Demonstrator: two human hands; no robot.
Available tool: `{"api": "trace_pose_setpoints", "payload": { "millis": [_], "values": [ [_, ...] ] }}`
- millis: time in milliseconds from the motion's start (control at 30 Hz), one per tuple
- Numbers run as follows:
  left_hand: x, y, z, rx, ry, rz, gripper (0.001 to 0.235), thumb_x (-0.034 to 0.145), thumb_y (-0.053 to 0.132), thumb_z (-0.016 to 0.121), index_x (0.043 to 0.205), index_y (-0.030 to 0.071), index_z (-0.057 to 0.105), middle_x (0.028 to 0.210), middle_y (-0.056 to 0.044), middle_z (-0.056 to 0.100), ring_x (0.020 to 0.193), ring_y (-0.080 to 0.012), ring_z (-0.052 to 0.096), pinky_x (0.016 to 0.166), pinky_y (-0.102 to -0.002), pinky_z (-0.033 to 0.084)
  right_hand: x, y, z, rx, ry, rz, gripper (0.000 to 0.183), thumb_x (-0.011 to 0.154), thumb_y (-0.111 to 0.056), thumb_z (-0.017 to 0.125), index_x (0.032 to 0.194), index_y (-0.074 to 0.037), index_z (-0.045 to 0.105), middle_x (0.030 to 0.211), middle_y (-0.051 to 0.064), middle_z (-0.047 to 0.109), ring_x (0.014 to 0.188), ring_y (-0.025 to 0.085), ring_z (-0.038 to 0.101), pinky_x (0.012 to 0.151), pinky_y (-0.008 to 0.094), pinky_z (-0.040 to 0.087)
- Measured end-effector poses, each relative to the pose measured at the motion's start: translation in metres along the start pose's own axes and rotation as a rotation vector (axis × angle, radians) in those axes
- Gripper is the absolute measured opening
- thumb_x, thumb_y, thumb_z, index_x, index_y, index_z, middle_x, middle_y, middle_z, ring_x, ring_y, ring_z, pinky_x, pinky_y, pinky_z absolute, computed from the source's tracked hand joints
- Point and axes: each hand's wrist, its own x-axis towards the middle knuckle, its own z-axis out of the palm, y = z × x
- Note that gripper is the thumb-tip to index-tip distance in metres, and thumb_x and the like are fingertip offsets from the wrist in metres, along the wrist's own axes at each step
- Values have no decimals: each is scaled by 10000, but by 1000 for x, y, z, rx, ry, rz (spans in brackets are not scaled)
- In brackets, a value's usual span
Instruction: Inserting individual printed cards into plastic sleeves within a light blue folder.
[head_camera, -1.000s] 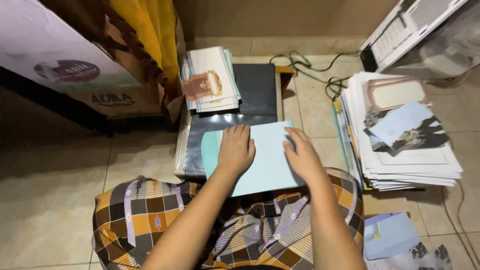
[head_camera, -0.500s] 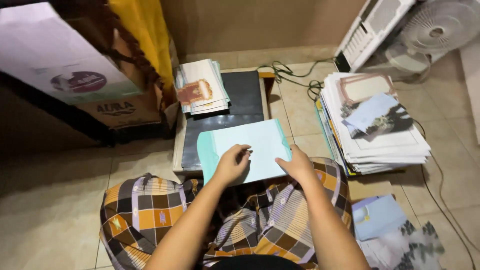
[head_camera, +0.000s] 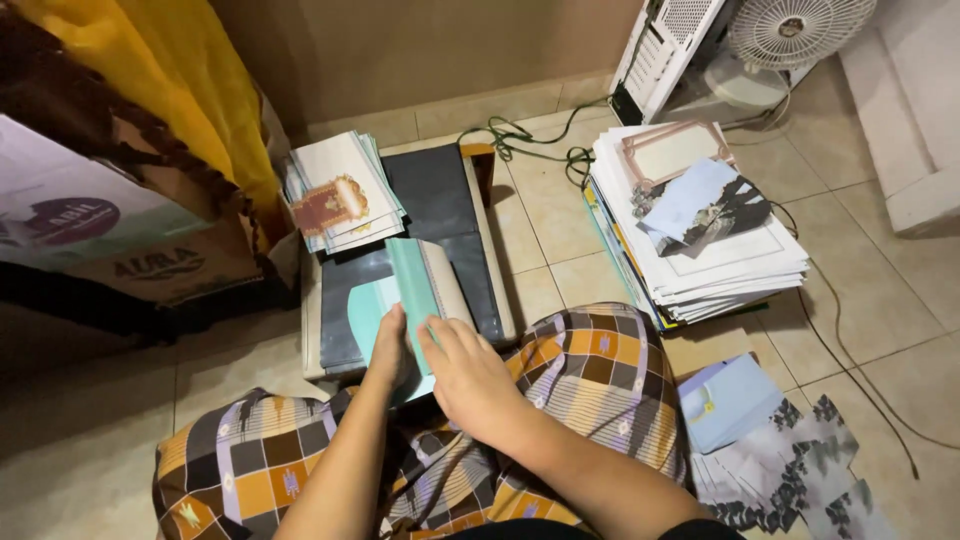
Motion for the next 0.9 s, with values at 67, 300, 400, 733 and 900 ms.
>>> {"api": "trace_pose_setpoints", "payload": {
  "millis": [67, 300, 400, 733, 900],
  "values": [
    [-1, -3, 0, -26, 1, -16, 275, 957, 307, 632, 1185, 186, 727, 970, 20, 729, 949, -161, 665, 897, -360, 538, -2, -1, 1, 22, -9, 1, 608, 984, -353, 542, 1467, 3, 449, 1422, 278, 535, 1341, 401, 513, 1081, 533, 440],
    [-1, -8, 0, -146, 46, -73, 343, 974, 351, 602, 1234, 160, 717, 985, 28, 719, 942, -131, 629, 892, -351, 529, 2, -1, -13, 133, -56, -37, 606, 1025, -391, 454, 1481, 8, 435, 1466, 287, 489, 1380, 419, 462, 1124, 548, 383],
    [-2, -11, 0, -194, 71, -98, 371, 981, 369, 590, 1253, 150, 714, 991, 31, 715, 939, -119, 615, 890, -347, 526, 22, 3, -45, 175, -81, -56, 609, 1042, -406, 418, 1487, 10, 429, 1484, 291, 471, 1396, 426, 442, 1141, 554, 361],
    [1, -24, 3, -361, 97, -107, 509, 976, 474, 609, 1309, 97, 687, 907, -4, 676, 869, -97, 574, 769, -281, 507, 64, 34, -93, 308, -73, -190, 543, 1100, -397, 316, 1409, -23, 560, 1436, 254, 545, 1392, 394, 463, 1185, 517, 311],
    [4, -63, 4, -422, 89, -61, 788, 839, 643, 710, 1387, 80, 644, 1172, -100, 742, 1020, -140, 634, 912, -357, 530, 45, 5, -69, 195, 313, -697, 234, 1022, -69, 483, 1183, 3, 636, 1249, 230, 587, 1215, 473, 561, 1047, 555, 423]
  ]
}}
